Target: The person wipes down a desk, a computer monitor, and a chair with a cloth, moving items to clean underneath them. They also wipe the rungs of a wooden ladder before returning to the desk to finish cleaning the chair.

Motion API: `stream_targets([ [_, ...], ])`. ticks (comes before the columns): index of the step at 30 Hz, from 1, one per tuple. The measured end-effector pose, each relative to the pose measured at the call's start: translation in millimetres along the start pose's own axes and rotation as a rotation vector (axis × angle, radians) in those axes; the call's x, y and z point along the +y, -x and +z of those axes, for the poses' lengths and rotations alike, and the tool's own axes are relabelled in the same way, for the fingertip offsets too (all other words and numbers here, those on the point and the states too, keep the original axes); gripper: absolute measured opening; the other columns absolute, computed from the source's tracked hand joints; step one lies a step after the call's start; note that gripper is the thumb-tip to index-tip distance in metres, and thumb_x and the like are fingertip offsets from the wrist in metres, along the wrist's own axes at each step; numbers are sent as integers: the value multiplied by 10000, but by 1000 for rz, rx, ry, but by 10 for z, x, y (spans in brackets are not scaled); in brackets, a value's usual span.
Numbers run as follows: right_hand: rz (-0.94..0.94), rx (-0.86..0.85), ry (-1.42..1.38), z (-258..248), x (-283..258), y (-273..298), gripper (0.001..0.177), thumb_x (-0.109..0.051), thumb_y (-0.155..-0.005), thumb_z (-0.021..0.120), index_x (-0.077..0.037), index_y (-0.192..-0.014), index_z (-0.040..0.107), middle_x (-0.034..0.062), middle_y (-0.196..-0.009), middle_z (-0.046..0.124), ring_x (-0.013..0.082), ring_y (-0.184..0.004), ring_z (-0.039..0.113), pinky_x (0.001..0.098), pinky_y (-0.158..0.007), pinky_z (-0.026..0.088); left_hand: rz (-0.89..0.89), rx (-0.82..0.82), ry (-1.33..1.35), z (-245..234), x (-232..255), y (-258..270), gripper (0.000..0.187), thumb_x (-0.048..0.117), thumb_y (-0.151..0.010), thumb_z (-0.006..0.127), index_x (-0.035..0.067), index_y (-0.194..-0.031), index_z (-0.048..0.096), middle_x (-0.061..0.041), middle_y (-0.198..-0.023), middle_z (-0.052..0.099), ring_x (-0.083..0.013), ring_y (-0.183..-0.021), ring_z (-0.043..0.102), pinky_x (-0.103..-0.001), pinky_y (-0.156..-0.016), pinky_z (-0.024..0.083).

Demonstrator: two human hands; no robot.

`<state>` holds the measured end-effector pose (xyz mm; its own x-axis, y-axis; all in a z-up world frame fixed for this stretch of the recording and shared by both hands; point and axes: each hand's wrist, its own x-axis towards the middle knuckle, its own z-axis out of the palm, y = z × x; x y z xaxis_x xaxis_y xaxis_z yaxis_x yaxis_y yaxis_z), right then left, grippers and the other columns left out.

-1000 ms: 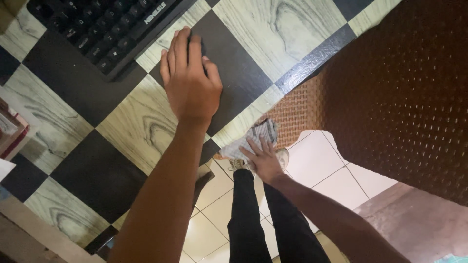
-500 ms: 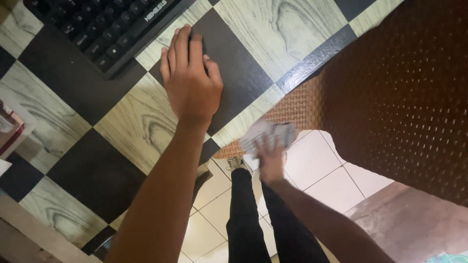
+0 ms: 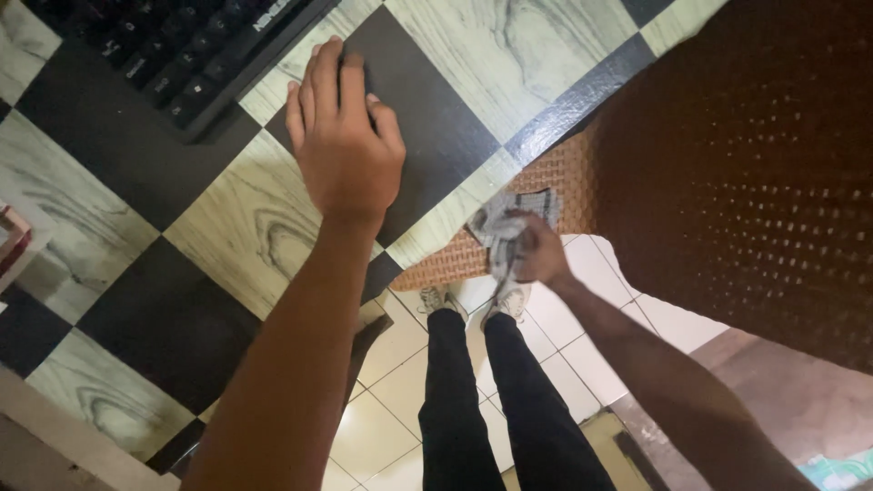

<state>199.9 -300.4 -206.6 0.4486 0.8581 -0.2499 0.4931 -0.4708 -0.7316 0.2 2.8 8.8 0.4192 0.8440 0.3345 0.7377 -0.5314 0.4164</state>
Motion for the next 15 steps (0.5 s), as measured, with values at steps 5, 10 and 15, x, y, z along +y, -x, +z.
stream_targets([
  [5, 558, -45, -718, -776, -270, 125, 356, -178, -1155, 448, -82, -1460, 606, 75, -1104, 534, 207, -998, 442, 356, -880, 423, 36, 18, -11, 11, -10, 12, 367, 113, -1042, 560, 63, -1405, 578, -106, -1541, 508, -291, -1478, 457, -532, -1245, 326],
  [10, 469, 17, -958, -1621, -1102, 499, 354, -208, -1078, 442, -66, -1397, 501, 57, -1359, 591, 172, -1263, 568, 367, -1088, 466, 39, 17, -6, -41, 15, -24, 373, 98, -1028, 579, 53, -1398, 584, -122, -1528, 513, -306, -1462, 468, -547, -1228, 331],
  [15, 268, 314, -732, -2480, -1432, 1109, 376, -190, -1078, 507, -52, -1425, 554, 77, -1347, 609, 193, -1206, 575, 348, -1022, 474, 28, 16, 26, -132, 70, -34, 385, 103, -1012, 576, 35, -1391, 585, -138, -1503, 533, -324, -1438, 487, -546, -1205, 346],
])
